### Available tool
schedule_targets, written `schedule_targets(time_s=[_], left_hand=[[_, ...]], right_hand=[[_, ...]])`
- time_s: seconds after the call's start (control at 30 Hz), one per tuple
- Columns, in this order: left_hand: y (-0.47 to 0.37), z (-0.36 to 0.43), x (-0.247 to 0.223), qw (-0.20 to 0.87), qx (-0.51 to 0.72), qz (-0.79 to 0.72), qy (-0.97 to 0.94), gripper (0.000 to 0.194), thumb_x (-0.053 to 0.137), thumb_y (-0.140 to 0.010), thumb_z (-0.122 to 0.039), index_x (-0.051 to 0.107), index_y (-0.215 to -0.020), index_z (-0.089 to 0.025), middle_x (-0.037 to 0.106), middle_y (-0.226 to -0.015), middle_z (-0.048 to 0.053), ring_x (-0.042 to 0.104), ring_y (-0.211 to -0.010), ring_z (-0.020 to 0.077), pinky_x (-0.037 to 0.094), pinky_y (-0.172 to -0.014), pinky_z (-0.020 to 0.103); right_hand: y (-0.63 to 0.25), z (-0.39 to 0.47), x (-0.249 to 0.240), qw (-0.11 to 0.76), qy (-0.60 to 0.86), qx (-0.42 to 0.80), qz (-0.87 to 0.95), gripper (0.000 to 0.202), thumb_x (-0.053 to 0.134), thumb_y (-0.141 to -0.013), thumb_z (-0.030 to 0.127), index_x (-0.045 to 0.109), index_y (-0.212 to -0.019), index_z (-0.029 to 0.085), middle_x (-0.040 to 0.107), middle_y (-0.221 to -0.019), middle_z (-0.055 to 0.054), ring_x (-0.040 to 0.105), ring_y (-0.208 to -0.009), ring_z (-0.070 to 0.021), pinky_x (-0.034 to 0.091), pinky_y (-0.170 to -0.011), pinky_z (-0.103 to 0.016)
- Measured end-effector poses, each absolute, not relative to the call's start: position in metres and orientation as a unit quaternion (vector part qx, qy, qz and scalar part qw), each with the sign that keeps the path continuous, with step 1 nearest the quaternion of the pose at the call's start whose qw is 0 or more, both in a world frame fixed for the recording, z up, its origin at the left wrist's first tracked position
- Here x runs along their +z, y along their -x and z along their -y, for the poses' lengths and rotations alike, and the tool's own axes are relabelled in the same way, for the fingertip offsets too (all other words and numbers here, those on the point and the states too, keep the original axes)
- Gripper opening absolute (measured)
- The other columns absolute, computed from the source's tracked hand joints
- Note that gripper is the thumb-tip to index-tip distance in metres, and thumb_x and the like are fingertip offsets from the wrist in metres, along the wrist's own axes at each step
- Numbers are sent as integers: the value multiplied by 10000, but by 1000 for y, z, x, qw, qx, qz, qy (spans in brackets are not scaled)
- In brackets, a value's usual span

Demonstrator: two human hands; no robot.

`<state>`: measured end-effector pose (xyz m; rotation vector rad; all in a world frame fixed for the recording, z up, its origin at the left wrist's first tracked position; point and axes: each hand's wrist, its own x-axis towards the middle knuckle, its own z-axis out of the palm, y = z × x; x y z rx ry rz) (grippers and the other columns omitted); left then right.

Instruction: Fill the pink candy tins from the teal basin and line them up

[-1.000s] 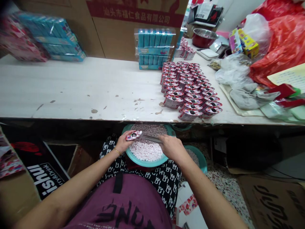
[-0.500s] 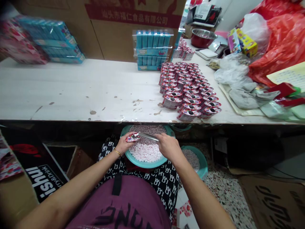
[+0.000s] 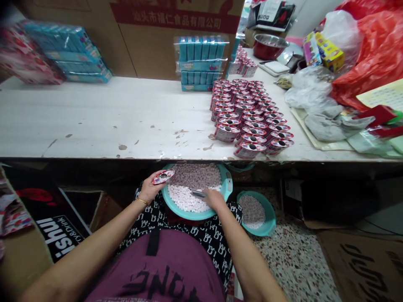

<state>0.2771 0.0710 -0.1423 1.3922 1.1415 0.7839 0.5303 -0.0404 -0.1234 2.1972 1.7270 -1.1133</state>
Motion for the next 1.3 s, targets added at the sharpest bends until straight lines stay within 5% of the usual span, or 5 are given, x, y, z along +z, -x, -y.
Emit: schedule_targets(time_s=[0.23, 0.47, 0.97, 1.13, 1.3], left_hand=[[-283, -66, -127, 506, 316, -440, -672, 370, 588, -598, -108, 614, -963, -161, 596, -983, 66, 557, -941, 190, 419, -894, 345], [-311, -53, -122, 527, 315, -423, -667, 415, 559, -579, -57, 607, -975, -172, 588, -1002, 64, 547, -962, 194, 412, -902, 355], [-478, -152, -58, 528, 305, -276, -743, 445, 686, -609, -272, 534, -1007, -143, 597, -961, 85, 563, -878, 209, 448, -802, 338], [-494, -155, -63, 428, 326, -362, -761, 711, 760, -505, -337, 470, -1106, -91, 502, -1091, 181, 494, -1008, 294, 417, -850, 413], [-310, -157, -61, 300, 488, -439, -693, 490, 591, -725, -294, 417, -1163, -162, 484, -1129, 115, 537, -939, 175, 427, -835, 314]], right_hand=[[-559, 36, -79, -166, -668, -488, -536, 388, 537, -705, 222, 583, -1084, 153, 638, -1018, -41, 561, -932, -185, 411, -847, -306], [-545, 31, -16, -43, -708, -313, -632, 366, 492, -764, 254, 568, -1123, 256, 628, -1044, -42, 556, -955, -207, 403, -843, -331], [-537, 82, -96, -259, -736, -312, -542, 347, 419, -817, 300, 563, -1126, 237, 534, -1193, -67, 448, -1140, -176, 336, -996, -357], [-541, 71, -94, -180, -739, -278, -587, 351, 381, -827, 266, 566, -1124, 235, 544, -1181, -70, 480, -1109, -181, 371, -968, -327], [-555, 64, -127, 72, -698, -220, -677, 390, 381, -771, 138, 595, -1092, 199, 579, -1119, -130, 554, -1002, -241, 432, -861, -356]])
